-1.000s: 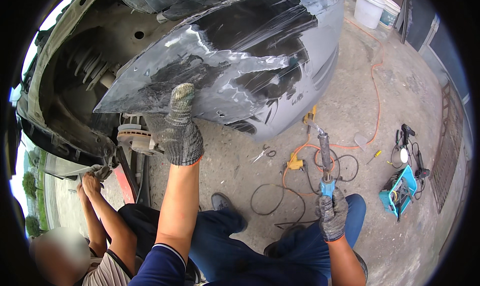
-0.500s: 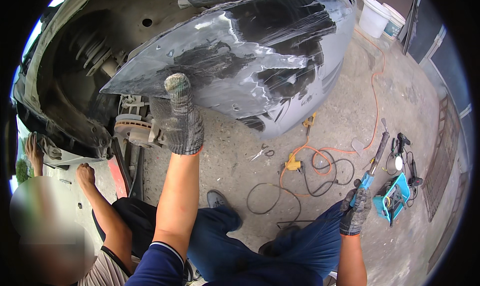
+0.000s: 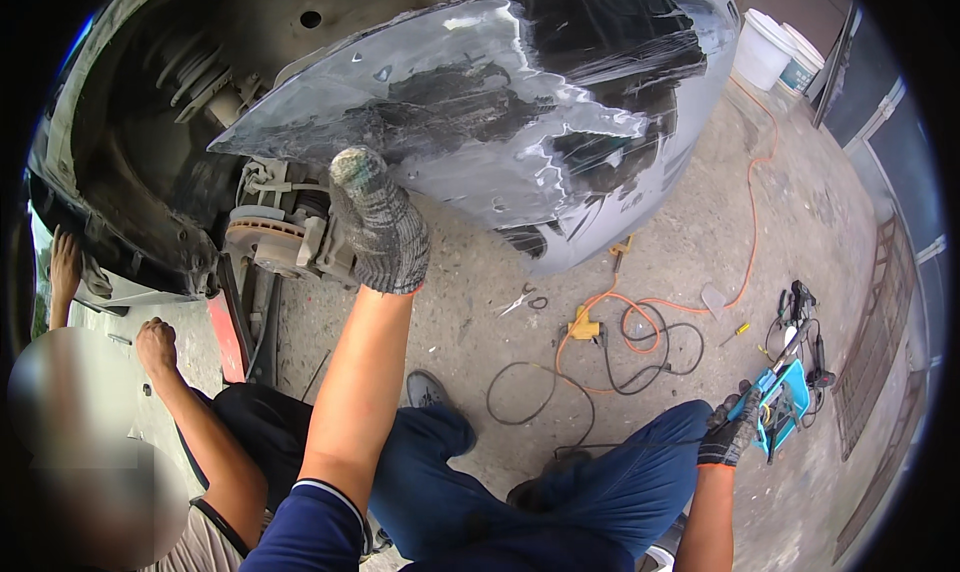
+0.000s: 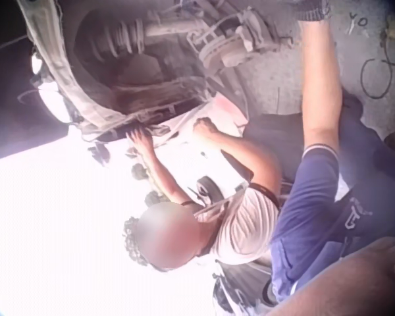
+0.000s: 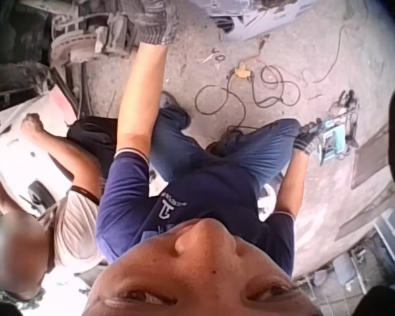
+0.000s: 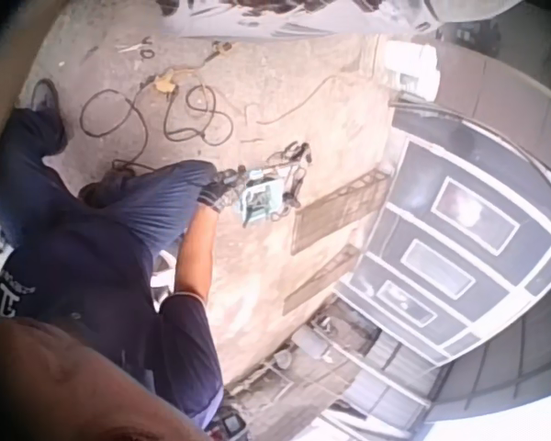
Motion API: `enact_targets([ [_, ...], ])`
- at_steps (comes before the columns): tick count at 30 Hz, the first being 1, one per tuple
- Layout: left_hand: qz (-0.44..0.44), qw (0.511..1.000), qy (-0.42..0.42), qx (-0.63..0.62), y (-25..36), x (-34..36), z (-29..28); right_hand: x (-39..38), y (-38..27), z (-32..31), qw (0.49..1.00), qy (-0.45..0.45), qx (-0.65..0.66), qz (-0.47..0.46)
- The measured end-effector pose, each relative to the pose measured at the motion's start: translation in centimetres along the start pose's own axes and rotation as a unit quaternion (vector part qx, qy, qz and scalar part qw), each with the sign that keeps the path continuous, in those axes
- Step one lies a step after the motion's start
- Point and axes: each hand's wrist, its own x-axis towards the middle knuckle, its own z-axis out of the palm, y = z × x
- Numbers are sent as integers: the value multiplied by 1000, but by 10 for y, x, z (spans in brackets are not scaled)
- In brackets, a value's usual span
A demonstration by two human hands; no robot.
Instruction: The person uses a heat gun to apply heat to a damaged section of a car bumper while kneeling on the ground. They repeatedly press and smooth the heated plastic with gloved hands to reshape the area. The person occasionally pauses to inspect the surface before continuing the heating and smoothing process.
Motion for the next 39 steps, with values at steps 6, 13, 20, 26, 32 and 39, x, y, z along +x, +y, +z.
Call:
enact_targets([
  [6, -2, 999, -30, 15, 0, 1, 4, 11, 5, -13, 1000, -2, -8, -5],
  [13, -61, 969, 54, -235, -7, 7, -9, 22, 9, -30, 1000, 10, 1, 29],
  [20, -14, 999, -16, -37, -14, 4, -19, 20, 15, -31, 997, 65, -7, 40],
  [26, -87, 975, -165, 122, -13, -17, 0, 33, 30, -52, 997, 57, 7, 44],
  [32, -145, 867, -340, 334, -40, -48, -2, 31, 41, -61, 997, 40, 11, 61],
  [39, -175, 792, -390, 436, -42, -66, -11, 42, 55, -76, 994, 21, 52, 99],
])
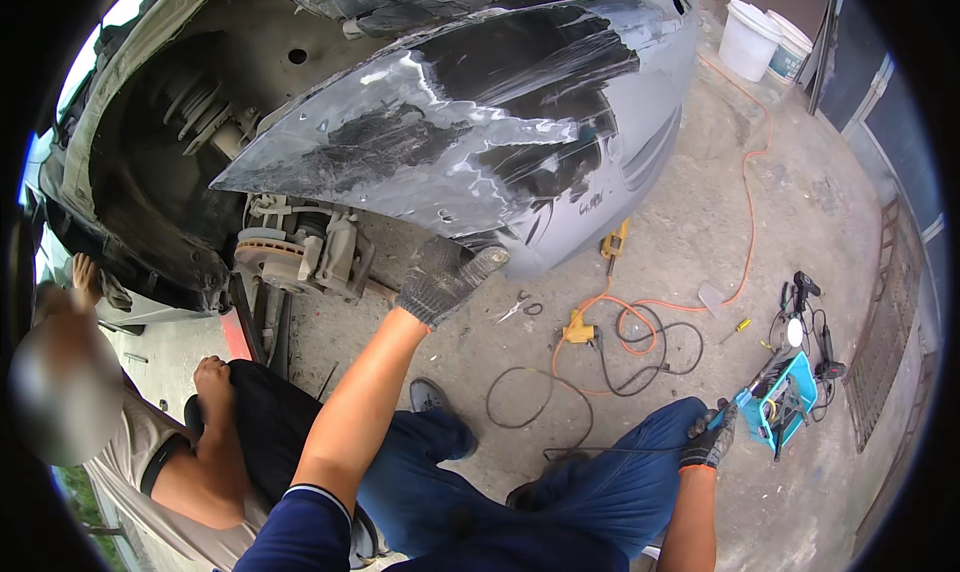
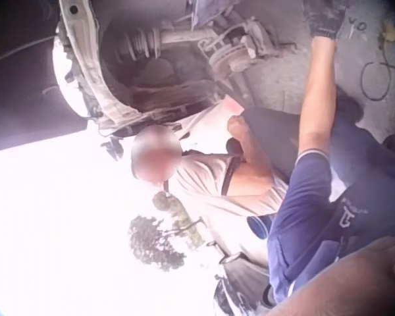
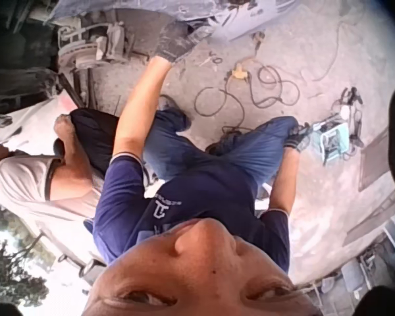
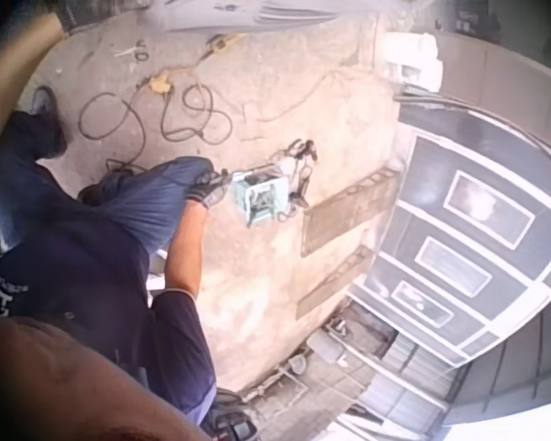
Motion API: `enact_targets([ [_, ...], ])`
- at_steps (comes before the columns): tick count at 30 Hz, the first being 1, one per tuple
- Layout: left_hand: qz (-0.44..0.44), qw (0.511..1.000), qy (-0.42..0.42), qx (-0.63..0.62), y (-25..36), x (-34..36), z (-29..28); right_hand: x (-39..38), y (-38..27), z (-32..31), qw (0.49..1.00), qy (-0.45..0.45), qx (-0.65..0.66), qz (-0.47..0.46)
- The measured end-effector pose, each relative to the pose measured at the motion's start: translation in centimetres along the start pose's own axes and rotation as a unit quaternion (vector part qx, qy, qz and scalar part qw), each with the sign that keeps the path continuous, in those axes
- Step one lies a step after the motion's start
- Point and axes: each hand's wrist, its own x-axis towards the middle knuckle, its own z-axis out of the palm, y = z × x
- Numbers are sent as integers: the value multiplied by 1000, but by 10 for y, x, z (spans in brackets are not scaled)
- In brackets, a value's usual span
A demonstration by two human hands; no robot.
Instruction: The person uses a heat gun to apply heat to a damaged section of a car bumper while kneeling on the ground. They repeatedly press and smooth the heated plastic with gloved hands to reshape the area. The person occasionally pauses to inspect the surface before continuing the heating and smoothing process.
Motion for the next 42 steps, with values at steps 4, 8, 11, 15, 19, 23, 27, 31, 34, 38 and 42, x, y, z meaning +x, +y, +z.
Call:
enact_targets([
  [4, -68, 997, 5, -27, 3, -18, 9, -3, -1, -1, 1000, -7, 4, 22],
  [8, -49, 990, 90, -92, 12, -28, 6, -1, 2, -8, 999, -35, 29, 28],
  [11, -85, 983, 104, -124, 55, -25, -31, 5, 2, -11, 998, -30, 29, 53],
  [15, -54, 972, 200, -109, 30, -13, -48, 12, 8, -18, 996, -48, 42, 65],
  [19, -69, 953, 234, -177, 49, -6, -61, 12, 6, -23, 992, -75, 73, 66],
  [23, -132, 929, 249, -241, 55, -7, -52, 4, 3, -16, 994, -61, 65, 58],
  [27, -186, 935, 233, -192, 53, -8, -38, 5, 4, -19, 993, -59, 69, 72],
  [31, -108, 929, 276, -223, 58, -7, -30, -1, -4, -13, 994, -39, 68, 81],
  [34, -75, 948, 248, -183, 46, -10, -34, 0, -3, -15, 993, -48, 72, 75],
  [38, -69, 927, 220, -295, 39, -15, -44, 3, 0, -17, 994, -46, 69, 67],
  [42, 6, 712, 104, -694, 25, -4, -61, -1, -2, -15, 994, -50, 67, 72],
])
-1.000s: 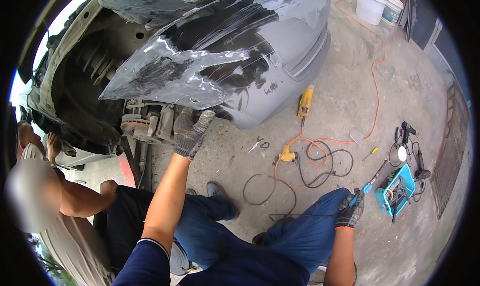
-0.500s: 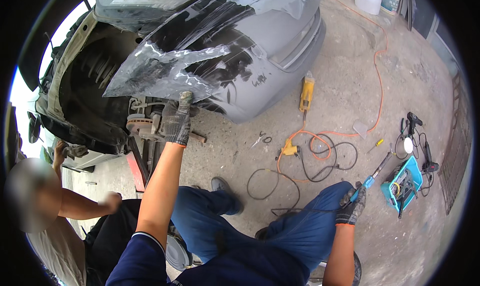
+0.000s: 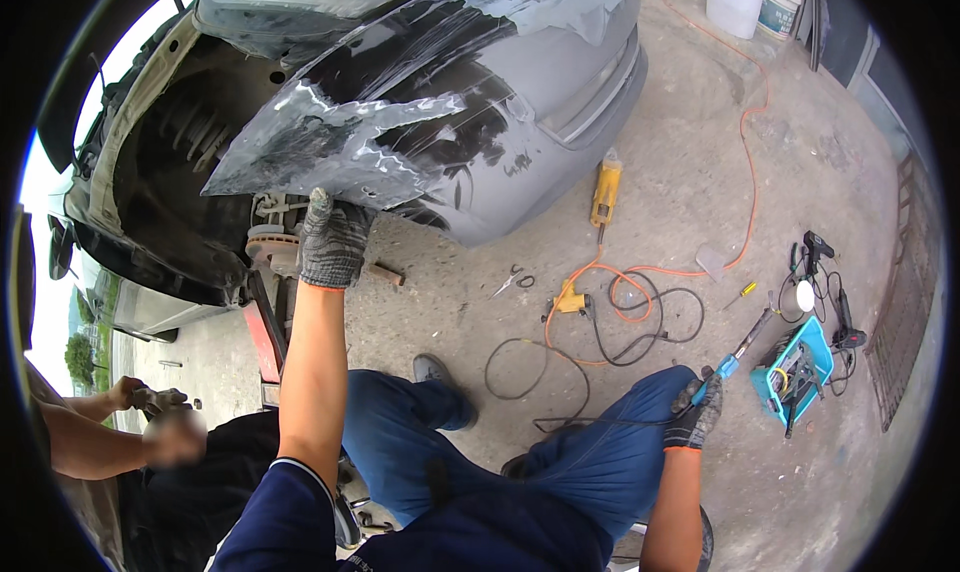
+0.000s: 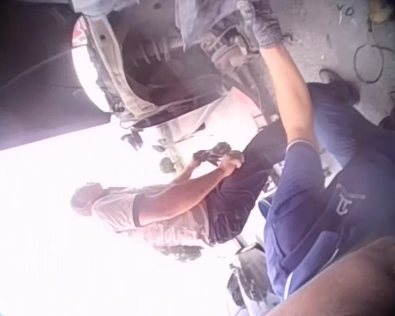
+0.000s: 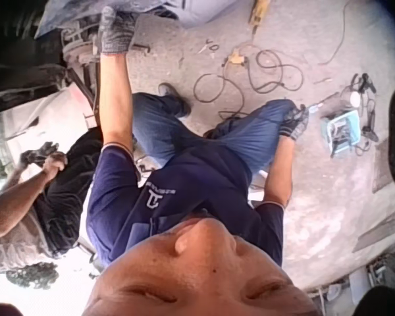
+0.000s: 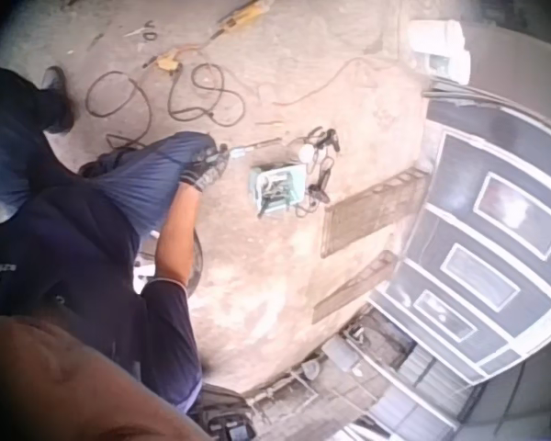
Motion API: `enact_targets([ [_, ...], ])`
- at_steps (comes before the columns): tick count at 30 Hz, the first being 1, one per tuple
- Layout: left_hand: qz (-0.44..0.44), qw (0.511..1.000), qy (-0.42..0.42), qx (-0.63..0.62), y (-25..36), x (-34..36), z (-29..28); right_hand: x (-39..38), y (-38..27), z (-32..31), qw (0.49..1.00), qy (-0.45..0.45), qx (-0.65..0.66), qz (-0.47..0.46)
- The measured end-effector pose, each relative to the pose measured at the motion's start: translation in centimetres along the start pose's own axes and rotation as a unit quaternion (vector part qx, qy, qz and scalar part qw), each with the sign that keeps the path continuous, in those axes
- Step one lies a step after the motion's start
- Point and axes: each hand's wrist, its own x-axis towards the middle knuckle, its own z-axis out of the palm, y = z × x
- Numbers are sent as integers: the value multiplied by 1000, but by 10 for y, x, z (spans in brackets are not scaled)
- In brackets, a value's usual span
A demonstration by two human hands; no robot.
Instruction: The person uses a heat gun to apply heat to a damaged section of a car bumper while kneeling on the ground. They repeatedly press and smooth the heated plastic with gloved hands to reshape the area. The person occasionally pauses to inspect the surface before continuing the heating and smoothing process.
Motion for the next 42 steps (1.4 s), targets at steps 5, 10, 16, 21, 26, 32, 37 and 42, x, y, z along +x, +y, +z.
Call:
enact_targets([
  [5, -24, 999, -37, 27, -2, 21, -28, -10, -3, 17, 998, 35, -50, -8],
  [10, -10, 998, -45, 36, -12, 32, -52, -18, 1, 21, 992, 27, -105, -64],
  [16, 113, 921, -65, 368, -5, 45, -54, -57, 4, 45, 978, -74, -153, -119],
  [21, 169, 814, -49, 554, 3, 43, -61, -118, 3, 114, 911, -200, -313, -181],
  [26, 84, 922, -9, 377, 7, 37, -41, -149, 1, 162, 836, -310, -408, -195],
  [32, 119, 837, -43, 533, 24, 38, -24, -154, 12, 192, 747, -380, -486, -246],
  [37, 124, 931, -28, 342, 16, 34, -19, -163, 12, 242, 641, -418, -554, -328],
  [42, 139, 953, -29, 267, 10, 37, -26, -153, 17, 266, 600, -423, -576, -359],
])
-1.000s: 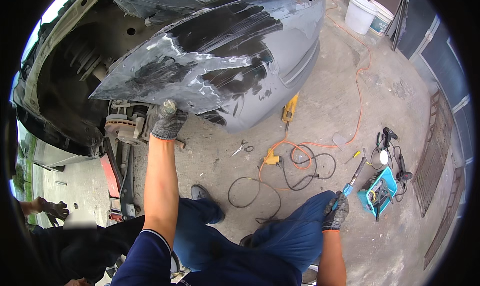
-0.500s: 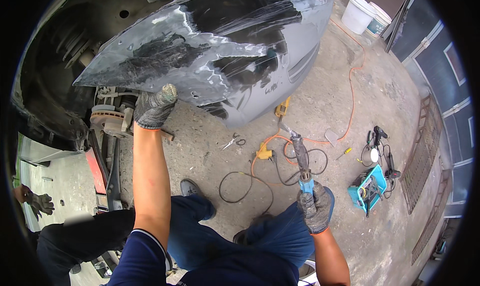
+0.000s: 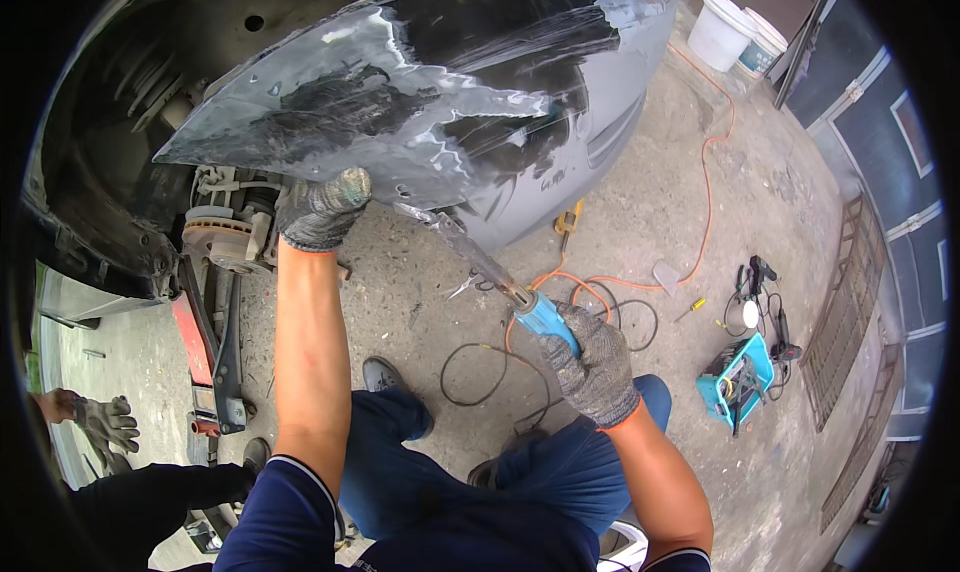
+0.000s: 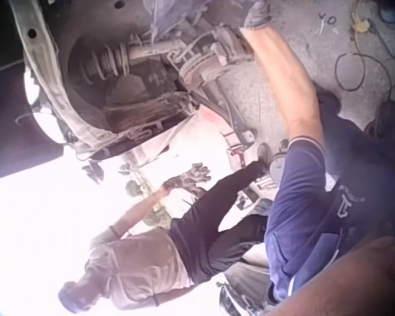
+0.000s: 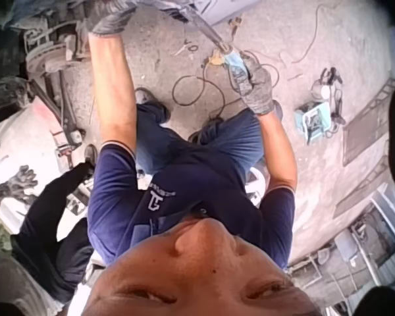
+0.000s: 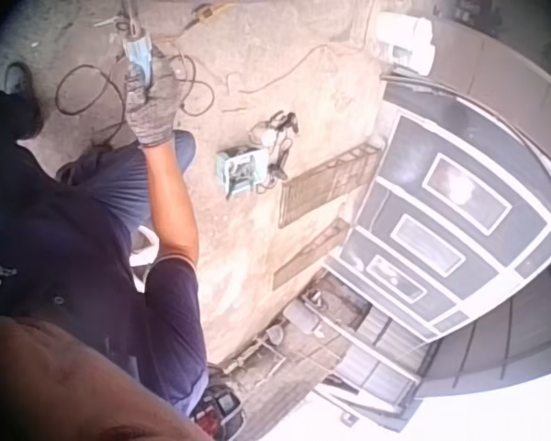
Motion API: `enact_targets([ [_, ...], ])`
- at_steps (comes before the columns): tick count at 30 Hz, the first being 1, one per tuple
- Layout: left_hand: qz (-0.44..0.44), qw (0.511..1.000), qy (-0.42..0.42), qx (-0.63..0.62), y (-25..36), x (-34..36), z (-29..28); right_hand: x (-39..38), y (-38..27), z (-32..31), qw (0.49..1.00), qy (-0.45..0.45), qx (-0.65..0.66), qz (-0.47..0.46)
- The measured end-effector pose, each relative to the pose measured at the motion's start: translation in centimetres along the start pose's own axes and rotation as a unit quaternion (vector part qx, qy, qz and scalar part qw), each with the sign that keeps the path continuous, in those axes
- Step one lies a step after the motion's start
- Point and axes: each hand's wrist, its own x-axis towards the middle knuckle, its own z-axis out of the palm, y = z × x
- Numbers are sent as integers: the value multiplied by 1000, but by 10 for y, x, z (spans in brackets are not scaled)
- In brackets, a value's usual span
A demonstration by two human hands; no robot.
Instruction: The person uses a heat gun to apply heat to a damaged section of a car bumper while kneeling on the ground. They repeatedly press and smooth the heated plastic with gloved hands to reshape the area. The person occasionally pauses to inspect the surface before continuing the heating and smoothing process.
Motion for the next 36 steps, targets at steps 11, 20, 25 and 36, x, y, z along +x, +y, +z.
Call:
enact_targets([
  [11, -41, 998, 14, -44, -2, -1, 1, 28, 11, -4, 999, -3, -37, -36],
  [20, -47, 997, -35, 39, -13, 2, -9, 58, 21, -14, 998, -12, -30, -56],
  [25, -21, 994, -46, 100, -21, 3, -15, 71, 24, -22, 995, -1, -67, -72],
  [36, 11, 996, -55, 62, -30, 0, -16, 74, 35, -26, 992, 2, -88, -88],
])
